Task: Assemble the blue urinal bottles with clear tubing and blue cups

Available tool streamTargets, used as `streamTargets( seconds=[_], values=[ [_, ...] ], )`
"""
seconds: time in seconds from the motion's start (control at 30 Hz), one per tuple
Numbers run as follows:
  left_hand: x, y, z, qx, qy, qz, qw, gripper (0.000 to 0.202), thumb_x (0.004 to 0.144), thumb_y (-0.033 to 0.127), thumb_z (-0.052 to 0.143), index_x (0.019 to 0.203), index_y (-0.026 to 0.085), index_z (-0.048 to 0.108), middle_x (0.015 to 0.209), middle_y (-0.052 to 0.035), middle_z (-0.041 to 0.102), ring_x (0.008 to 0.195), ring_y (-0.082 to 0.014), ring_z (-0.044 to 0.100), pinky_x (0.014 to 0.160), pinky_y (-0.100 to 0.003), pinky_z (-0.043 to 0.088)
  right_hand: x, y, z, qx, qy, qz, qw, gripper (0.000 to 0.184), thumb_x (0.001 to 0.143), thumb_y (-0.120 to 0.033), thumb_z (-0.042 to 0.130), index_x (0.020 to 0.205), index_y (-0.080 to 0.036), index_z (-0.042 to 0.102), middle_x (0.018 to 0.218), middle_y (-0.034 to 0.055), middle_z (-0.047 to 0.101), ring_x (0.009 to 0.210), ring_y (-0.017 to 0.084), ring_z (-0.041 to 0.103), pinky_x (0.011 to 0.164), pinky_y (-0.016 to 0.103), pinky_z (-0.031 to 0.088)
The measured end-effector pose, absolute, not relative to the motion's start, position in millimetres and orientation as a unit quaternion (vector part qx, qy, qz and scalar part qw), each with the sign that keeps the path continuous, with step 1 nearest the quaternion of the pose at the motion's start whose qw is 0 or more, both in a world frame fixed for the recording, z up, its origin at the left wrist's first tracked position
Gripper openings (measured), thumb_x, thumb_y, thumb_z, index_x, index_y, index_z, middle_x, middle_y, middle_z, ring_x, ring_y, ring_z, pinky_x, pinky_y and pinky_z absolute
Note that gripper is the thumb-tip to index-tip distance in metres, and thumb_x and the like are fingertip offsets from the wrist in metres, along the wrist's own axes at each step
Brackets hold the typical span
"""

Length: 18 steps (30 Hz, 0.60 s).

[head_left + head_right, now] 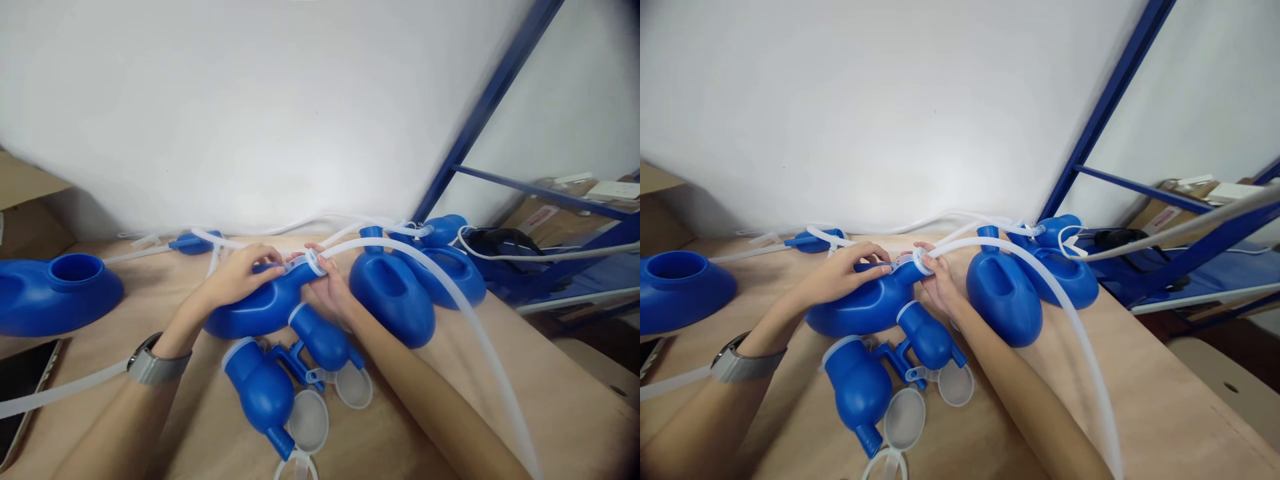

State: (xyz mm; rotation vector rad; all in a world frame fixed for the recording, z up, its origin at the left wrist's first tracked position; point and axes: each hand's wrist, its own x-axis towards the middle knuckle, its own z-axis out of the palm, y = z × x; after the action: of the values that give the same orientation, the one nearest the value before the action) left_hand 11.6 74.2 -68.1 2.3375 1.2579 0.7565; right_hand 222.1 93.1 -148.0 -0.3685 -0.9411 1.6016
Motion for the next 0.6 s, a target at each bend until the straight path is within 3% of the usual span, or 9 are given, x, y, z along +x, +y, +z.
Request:
streamTargets(
  seconds=[0.17,0.33,0.6],
  values=[
    [15,73,-68,0.835,0.422,0.265,0.234,0.038,0.095,0.055,0.054,0.095,0.021,0.070,0.102,-0.0059,0.074,0.098,-0.0237,0.067,0.092,-0.036,0.049,221,94,-148,-0.164,-0.392,0.693,0.582,0.039,0.082,-0.043,0.076,0.116,-0.026,0.067,0.098,0.0027,0.077,0.096,0.022,0.072,0.092,0.037,0.056],
    [14,70,-63,0.827,0.440,0.230,0.263,0.045,0.095,0.062,0.053,0.102,0.022,0.072,0.106,-0.0038,0.075,0.098,-0.0238,0.066,0.088,-0.033,0.049,218,92,-153,-0.152,-0.382,0.691,0.594,0.043,0.083,-0.040,0.077,0.122,-0.027,0.065,0.101,0.0018,0.077,0.097,0.019,0.071,0.093,0.032,0.054],
    [14,71,-60,0.789,0.459,0.255,0.319,0.048,0.094,0.064,0.053,0.088,0.021,0.074,0.085,-0.0014,0.074,0.084,-0.0212,0.064,0.077,-0.030,0.048,219,93,-157,-0.151,-0.381,0.698,0.588,0.045,0.087,-0.048,0.070,0.126,-0.027,0.063,0.103,0.0033,0.077,0.102,0.023,0.071,0.094,0.037,0.054]
  ],
)
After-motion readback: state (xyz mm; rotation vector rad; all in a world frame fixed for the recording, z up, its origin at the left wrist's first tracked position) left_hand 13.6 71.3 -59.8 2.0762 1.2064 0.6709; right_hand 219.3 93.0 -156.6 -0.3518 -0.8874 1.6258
